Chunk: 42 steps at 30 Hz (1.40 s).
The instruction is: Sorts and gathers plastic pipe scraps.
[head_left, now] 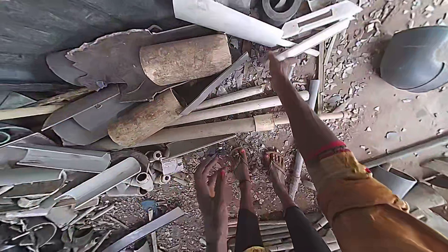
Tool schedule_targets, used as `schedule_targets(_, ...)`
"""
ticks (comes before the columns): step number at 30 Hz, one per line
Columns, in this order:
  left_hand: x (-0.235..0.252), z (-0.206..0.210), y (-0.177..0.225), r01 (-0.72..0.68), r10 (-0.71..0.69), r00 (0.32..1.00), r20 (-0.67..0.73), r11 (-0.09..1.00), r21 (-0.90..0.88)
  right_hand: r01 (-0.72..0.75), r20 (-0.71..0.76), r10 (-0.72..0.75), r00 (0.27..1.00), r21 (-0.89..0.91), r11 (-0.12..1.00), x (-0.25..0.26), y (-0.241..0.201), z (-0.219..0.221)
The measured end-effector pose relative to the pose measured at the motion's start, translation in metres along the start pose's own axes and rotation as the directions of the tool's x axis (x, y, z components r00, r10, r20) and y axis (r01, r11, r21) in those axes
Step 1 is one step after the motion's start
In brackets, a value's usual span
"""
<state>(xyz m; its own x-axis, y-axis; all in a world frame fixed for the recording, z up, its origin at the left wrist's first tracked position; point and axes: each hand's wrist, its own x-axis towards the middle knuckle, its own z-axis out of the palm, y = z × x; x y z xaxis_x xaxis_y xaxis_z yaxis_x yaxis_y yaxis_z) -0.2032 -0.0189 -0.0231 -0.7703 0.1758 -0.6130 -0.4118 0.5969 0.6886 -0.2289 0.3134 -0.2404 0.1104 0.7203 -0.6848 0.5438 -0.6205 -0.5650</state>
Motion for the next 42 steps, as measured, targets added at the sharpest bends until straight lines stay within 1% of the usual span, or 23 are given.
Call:
schedule_targets(1,0.003,-0.015,-0.003,-0.004,0.006,0.999,-0.046,0.999,0.054,-0.04,-0.04,0.041,0.998,0.046,0.998,0.016,-0.003,0.006)
schedule_targets(3,0.011,-0.034,-0.004,0.098,-0.087,0.978,-0.191,0.994,0.051,-0.084,-0.052,0.092,0.994,0.138,0.987,0.033,0.0,0.015)
schedule_targets(5,0.011,-0.039,0.0,0.195,-0.192,0.928,-0.319,0.981,-0.022,-0.054,-0.028,0.064,0.998,0.257,0.965,0.013,0.023,0.01)
schedule_targets(6,0.009,-0.034,0.002,0.194,-0.188,0.923,-0.336,0.981,-0.015,-0.035,-0.005,0.038,0.999,0.274,0.961,-0.006,0.036,0.004)
schedule_targets(7,0.006,-0.027,0.001,0.16,-0.144,0.938,-0.315,0.987,0.024,-0.017,0.044,0.008,0.999,0.204,0.979,-0.024,0.05,-0.007)
schedule_targets(9,-0.001,-0.007,-0.005,0.032,-0.01,0.979,-0.203,0.994,0.104,0.148,0.107,-0.133,0.985,-0.147,0.978,-0.048,0.074,-0.033)
schedule_targets(10,-0.004,0.002,-0.011,-0.041,0.056,0.99,-0.127,0.992,0.121,0.255,0.13,-0.224,0.966,-0.32,0.913,-0.051,0.079,-0.047)
schedule_targets(12,-0.003,0.013,-0.027,-0.152,0.153,0.988,-0.004,0.98,0.126,0.402,0.133,-0.393,0.91,-0.51,0.76,-0.026,0.07,-0.07)
schedule_targets(14,-0.003,0.014,-0.032,-0.155,0.154,0.988,0.021,0.97,0.186,0.4,0.06,-0.474,0.878,-0.635,0.661,0.018,0.041,-0.084)
schedule_targets(15,-0.002,0.013,-0.027,-0.133,0.134,0.991,0.006,0.97,0.201,0.376,0.042,-0.49,0.871,-0.7,0.608,0.042,0.029,-0.086)
schedule_targets(17,-0.001,0.011,-0.011,-0.064,0.068,0.997,-0.018,0.98,0.187,0.342,0.093,-0.457,0.885,-0.795,0.501,0.078,0.019,-0.088)
schedule_targets(20,0.005,0.011,0.003,-0.057,0.063,0.997,-0.037,0.99,0.128,0.409,0.245,-0.394,0.886,-0.813,0.415,0.073,0.018,-0.093)
schedule_targets(22,0.006,0.018,0.008,-0.043,0.049,0.998,-0.047,0.992,0.12,0.456,0.334,-0.333,0.882,-0.782,0.424,0.039,0.028,-0.104)
schedule_targets(26,0.01,0.032,0.016,-0.041,0.038,0.999,0.026,0.991,0.127,0.464,0.507,-0.175,0.844,-0.527,0.712,-0.066,0.068,-0.124)
schedule_targets(28,0.009,0.036,0.018,-0.007,-0.005,0.997,0.079,0.99,0.142,0.386,0.612,-0.084,0.786,-0.38,0.84,-0.135,0.09,-0.133)
schedule_targets(29,0.008,0.038,0.018,0.043,-0.055,0.994,0.09,0.99,0.135,0.357,0.675,-0.071,0.734,-0.296,0.886,-0.167,0.1,-0.136)
schedule_targets(31,0.007,0.043,0.02,0.203,-0.208,0.976,0.069,0.976,0.077,0.333,0.808,-0.157,0.568,-0.05,0.942,-0.217,0.116,-0.142)
schedule_targets(33,0.006,0.043,0.02,0.309,-0.311,0.95,-0.019,0.948,-0.075,0.317,0.891,-0.32,0.323,0.216,0.923,-0.235,0.123,-0.141)
schedule_targets(34,0.008,0.041,0.02,0.307,-0.322,0.944,-0.077,0.939,-0.155,0.351,0.883,-0.383,0.272,0.28,0.894,-0.231,0.119,-0.137)
schedule_targets(35,0.011,0.04,0.022,0.291,-0.322,0.939,-0.124,0.931,-0.219,0.419,0.863,-0.412,0.292,0.272,0.866,-0.22,0.11,-0.13)
schedule_targets(37,0.016,0.036,0.027,0.259,-0.32,0.932,-0.171,0.917,-0.303,0.609,0.763,-0.424,0.488,0.05,0.792,-0.18,0.075,-0.11)
schedule_targets(39,0.017,0.035,0.032,0.246,-0.332,0.925,-0.183,0.892,-0.379,0.694,0.633,-0.439,0.637,-0.224,0.684,-0.123,0.025,-0.078)
schedule_targets(42,0.014,0.034,0.035,0.251,-0.349,0.925,-0.15,0.858,-0.448,0.726,0.462,-0.56,0.688,-0.406,0.556,-0.046,-0.045,-0.016)
